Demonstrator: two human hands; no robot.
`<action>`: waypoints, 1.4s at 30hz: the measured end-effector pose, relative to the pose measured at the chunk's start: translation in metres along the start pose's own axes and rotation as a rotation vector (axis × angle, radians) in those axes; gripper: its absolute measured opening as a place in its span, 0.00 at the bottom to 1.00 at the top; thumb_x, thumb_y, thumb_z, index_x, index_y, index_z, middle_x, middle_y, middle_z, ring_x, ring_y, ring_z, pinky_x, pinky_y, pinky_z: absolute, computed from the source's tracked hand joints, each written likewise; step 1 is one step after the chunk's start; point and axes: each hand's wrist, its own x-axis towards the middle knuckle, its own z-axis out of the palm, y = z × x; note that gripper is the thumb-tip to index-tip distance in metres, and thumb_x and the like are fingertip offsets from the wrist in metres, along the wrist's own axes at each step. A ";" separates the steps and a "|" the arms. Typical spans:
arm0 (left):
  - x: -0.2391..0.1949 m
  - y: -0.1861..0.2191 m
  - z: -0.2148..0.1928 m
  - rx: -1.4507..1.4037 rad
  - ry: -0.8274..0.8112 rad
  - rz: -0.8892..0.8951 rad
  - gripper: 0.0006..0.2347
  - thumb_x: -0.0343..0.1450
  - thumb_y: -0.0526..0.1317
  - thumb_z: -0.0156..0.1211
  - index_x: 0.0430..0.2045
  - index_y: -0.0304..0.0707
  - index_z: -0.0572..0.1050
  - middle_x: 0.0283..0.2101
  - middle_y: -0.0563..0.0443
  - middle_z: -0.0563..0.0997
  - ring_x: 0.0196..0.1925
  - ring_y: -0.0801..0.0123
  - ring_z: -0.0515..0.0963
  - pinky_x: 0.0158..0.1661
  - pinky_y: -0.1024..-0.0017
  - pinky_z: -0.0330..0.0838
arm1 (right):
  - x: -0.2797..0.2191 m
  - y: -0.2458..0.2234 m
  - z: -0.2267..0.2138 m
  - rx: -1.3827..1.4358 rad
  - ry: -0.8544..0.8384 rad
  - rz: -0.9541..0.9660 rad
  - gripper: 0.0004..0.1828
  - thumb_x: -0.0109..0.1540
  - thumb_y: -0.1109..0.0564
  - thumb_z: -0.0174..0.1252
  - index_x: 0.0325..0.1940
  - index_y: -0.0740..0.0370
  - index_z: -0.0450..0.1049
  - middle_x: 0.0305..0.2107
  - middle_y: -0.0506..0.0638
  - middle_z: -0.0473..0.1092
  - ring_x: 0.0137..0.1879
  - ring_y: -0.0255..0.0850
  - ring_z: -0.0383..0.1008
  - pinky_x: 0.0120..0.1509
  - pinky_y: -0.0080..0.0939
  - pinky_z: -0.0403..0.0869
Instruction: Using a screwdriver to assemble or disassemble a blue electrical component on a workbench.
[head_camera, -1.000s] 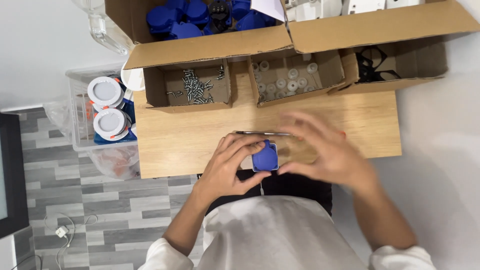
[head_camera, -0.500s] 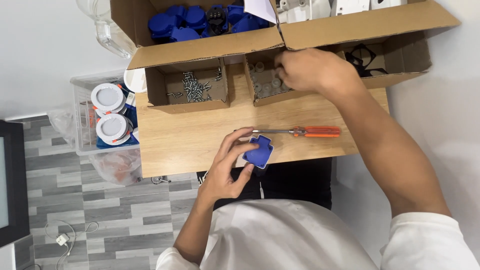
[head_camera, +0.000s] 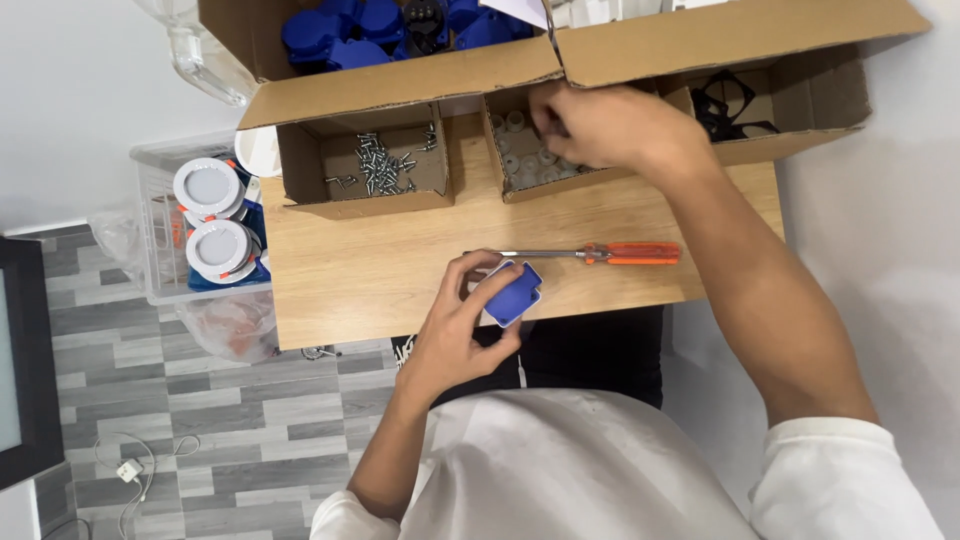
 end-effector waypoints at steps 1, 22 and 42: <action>0.001 0.001 -0.002 -0.002 -0.018 -0.001 0.27 0.70 0.31 0.65 0.68 0.40 0.70 0.65 0.34 0.67 0.68 0.46 0.74 0.70 0.56 0.73 | -0.010 0.000 -0.002 0.039 0.061 -0.080 0.09 0.73 0.50 0.52 0.56 0.50 0.68 0.39 0.49 0.77 0.38 0.52 0.75 0.42 0.55 0.69; 0.009 -0.010 -0.004 -0.098 0.049 0.005 0.23 0.70 0.36 0.76 0.61 0.36 0.78 0.59 0.37 0.83 0.61 0.40 0.84 0.60 0.46 0.78 | -0.107 0.018 0.174 0.815 0.817 -0.613 0.13 0.60 0.66 0.73 0.48 0.60 0.86 0.47 0.60 0.79 0.48 0.51 0.86 0.53 0.53 0.84; 0.009 -0.009 -0.006 -0.179 0.063 0.091 0.23 0.69 0.36 0.76 0.60 0.32 0.78 0.58 0.34 0.84 0.58 0.35 0.85 0.59 0.40 0.77 | -0.105 0.001 0.177 0.796 0.689 -0.596 0.14 0.64 0.65 0.69 0.54 0.62 0.86 0.46 0.56 0.83 0.50 0.50 0.86 0.54 0.52 0.83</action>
